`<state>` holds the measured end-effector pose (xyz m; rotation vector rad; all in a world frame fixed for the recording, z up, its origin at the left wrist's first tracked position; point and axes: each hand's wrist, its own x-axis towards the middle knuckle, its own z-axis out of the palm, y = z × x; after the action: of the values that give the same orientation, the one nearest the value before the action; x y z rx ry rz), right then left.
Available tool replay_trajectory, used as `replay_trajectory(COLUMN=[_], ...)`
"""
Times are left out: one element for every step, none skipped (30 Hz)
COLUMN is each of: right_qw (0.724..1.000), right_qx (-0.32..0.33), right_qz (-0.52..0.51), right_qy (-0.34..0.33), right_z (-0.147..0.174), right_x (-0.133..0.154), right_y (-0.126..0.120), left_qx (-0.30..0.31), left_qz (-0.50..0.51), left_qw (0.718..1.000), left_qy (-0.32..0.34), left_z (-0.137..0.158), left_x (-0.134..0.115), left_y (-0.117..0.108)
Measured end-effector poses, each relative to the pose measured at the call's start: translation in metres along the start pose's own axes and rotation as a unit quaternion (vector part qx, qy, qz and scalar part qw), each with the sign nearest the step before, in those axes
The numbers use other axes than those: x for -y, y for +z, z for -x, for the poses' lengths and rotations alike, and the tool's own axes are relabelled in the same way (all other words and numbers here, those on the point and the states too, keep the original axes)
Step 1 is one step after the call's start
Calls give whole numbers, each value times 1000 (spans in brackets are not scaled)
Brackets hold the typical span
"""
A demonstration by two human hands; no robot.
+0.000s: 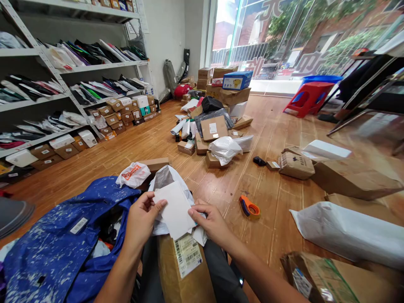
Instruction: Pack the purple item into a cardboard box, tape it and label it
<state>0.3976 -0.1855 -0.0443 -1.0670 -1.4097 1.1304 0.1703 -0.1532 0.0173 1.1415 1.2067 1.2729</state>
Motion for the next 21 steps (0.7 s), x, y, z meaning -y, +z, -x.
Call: replay_trajectory(right_qw=[1000, 1000, 1000, 1000, 1000, 999, 999, 998, 997, 995, 993, 991, 989, 988, 987, 988, 988, 988, 989, 990, 992], right_qx=[1, 0, -3, -5, -8, -11, -14, -17, -18, -18, -18, -16, -13, -11, -10, -10, -12, -16, -21, -24, -24], right_qz=[-1, -5, -12, -21, -29, -38, -48, -59, -74, -90, -107, -121, -131, -136, -139, -139, -139, -140, -138, -131, -118], right_qy=[0, 0, 0, 1, 1, 1, 4, 10, 21, 35, 49, 61, 70, 74, 75, 72, 68, 61, 54, 48, 43], right_z=[0, 1, 1, 1, 1, 1, 1, 1, 1, 1, 1, 1, 2, 2, 3, 3, 4, 4, 4, 4, 4], right_x=[0, 0, 1, 1, 1, 1, 1, 1, 1, 0, -1, -1, -2, -3, -3, -3, -3, -3, -2, -1, 1], right_y=[-1, -1, -2, -2, -2, -2, -2, -2, -1, 0, 1, 1, 2, 2, 3, 3, 3, 3, 3, 2, 2], left_qx=[-7, -22, -43, -72, -101, -123, -129, -109, -65, -3, 64, 122, 163, 187, 199, 206, 211, 215, 219, 222, 225], left_qz=[-1, 4, 16, 35, 54, 67, 62, 33, -22, -93, -168, -232, -279, -309, -325, -334, -340, -344, -347, -348, -349], left_qw=[1000, 1000, 999, 996, 989, 978, 964, 948, 930, 908, 881, 854, 831, 815, 807, 802, 798, 794, 791, 787, 785], left_qy=[0, 5, 19, 47, 92, 154, 224, 296, 360, 409, 438, 450, 453, 453, 451, 450, 450, 452, 455, 458, 460], left_z=[0, 0, 0, 1, 2, 5, 8, 12, 16, 20, 24, 27, 29, 30, 31, 31, 31, 31, 30, 30, 30], left_x=[-2, -4, -7, -10, -13, -15, -17, -16, -15, -11, -7, -2, 4, 10, 15, 19, 23, 25, 26, 27, 26], left_y=[-1, -2, -3, -5, -7, -9, -11, -13, -15, -16, -17, -18, -18, -19, -19, -20, -20, -21, -21, -21, -20])
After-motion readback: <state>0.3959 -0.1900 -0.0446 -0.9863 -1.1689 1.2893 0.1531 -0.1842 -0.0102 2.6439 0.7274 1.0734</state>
